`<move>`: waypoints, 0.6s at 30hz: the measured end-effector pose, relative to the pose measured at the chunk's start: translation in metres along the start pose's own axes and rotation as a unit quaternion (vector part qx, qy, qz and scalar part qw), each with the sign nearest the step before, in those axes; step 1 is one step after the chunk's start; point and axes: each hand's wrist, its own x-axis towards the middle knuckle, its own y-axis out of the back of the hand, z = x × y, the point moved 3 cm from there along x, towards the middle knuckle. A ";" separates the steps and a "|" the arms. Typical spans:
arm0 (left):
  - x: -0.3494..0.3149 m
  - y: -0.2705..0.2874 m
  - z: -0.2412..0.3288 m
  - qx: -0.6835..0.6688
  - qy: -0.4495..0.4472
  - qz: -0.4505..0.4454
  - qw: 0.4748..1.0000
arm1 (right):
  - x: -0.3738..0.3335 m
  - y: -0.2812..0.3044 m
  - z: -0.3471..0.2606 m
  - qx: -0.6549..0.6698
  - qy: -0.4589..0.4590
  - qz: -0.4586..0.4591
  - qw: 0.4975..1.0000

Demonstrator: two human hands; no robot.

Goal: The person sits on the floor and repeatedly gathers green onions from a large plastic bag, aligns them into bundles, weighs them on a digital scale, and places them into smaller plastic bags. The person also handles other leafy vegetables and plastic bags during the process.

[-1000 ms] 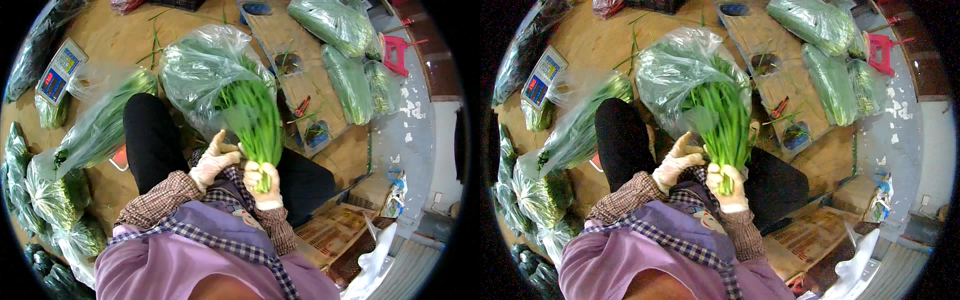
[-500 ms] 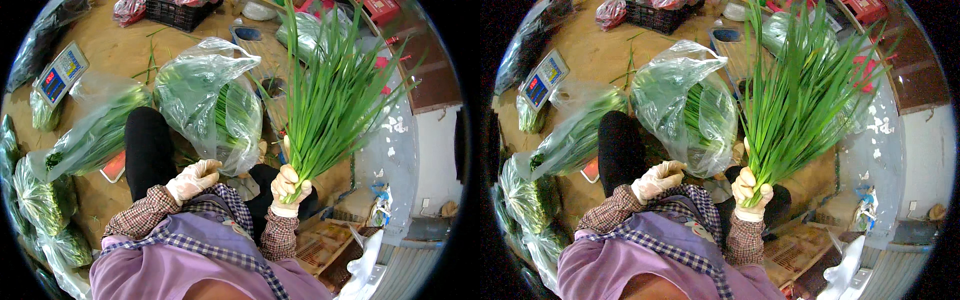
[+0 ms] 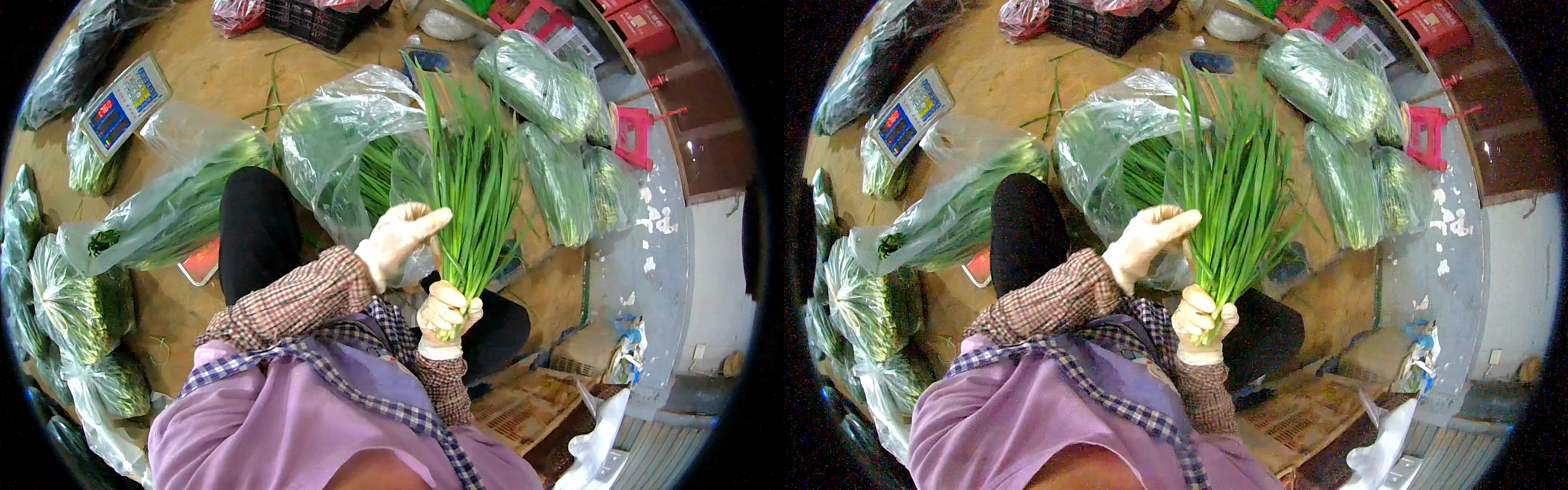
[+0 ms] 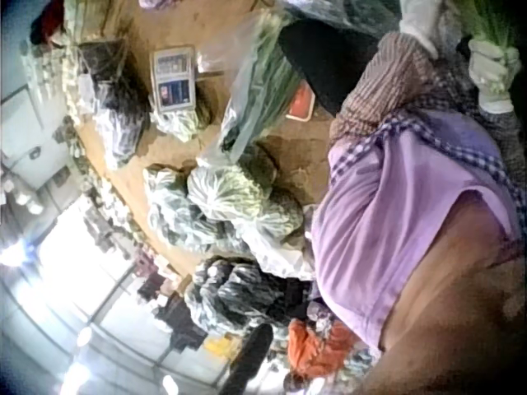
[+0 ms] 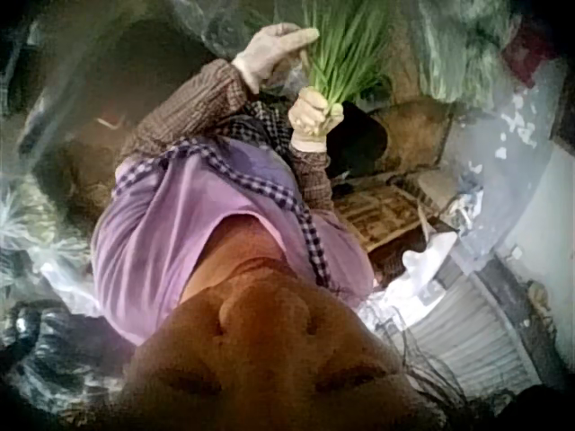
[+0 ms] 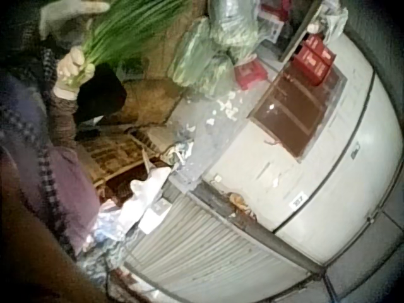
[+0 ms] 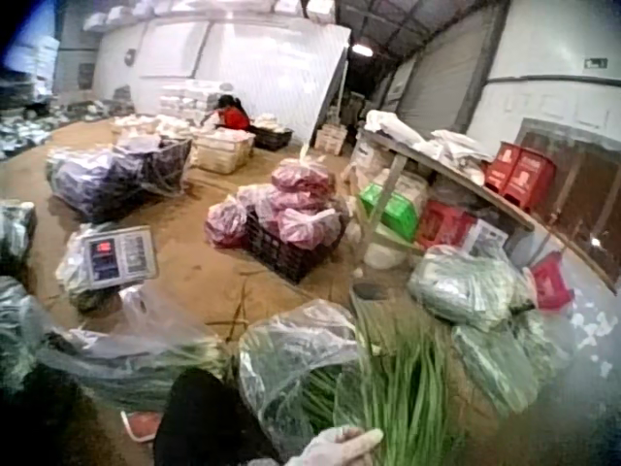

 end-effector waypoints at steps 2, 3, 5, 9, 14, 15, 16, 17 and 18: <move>0.003 -0.007 0.004 -0.068 -0.031 0.051 0.996 | -0.001 0.000 0.000 -0.013 0.003 0.010 1.000; 0.004 -0.006 0.001 -0.075 -0.040 0.063 0.994 | 0.000 -0.003 0.002 0.002 0.002 0.008 1.000; 0.003 -0.004 -0.006 -0.137 -0.051 0.052 0.988 | -0.001 0.001 0.000 0.016 -0.020 -0.029 0.999; -0.006 0.005 -0.019 -0.222 -0.087 0.072 0.968 | -0.009 0.011 -0.001 0.017 0.079 0.026 0.996; -0.043 0.010 -0.005 -0.263 -0.080 0.017 0.961 | -0.005 0.020 -0.017 0.009 0.108 0.024 0.994; -0.051 0.019 0.009 -0.224 -0.114 -0.023 0.968 | -0.005 0.018 -0.023 0.021 0.120 0.022 0.992; -0.057 0.032 0.022 -0.157 -0.154 -0.014 0.975 | -0.005 0.015 -0.029 0.032 0.133 0.020 0.990; -0.058 0.045 0.029 -0.178 -0.162 -0.004 0.971 | -0.009 0.018 -0.038 0.026 0.140 0.026 0.990; -0.059 0.059 0.026 -0.195 -0.115 -0.005 0.974 | -0.015 0.021 -0.044 0.020 0.148 0.031 0.988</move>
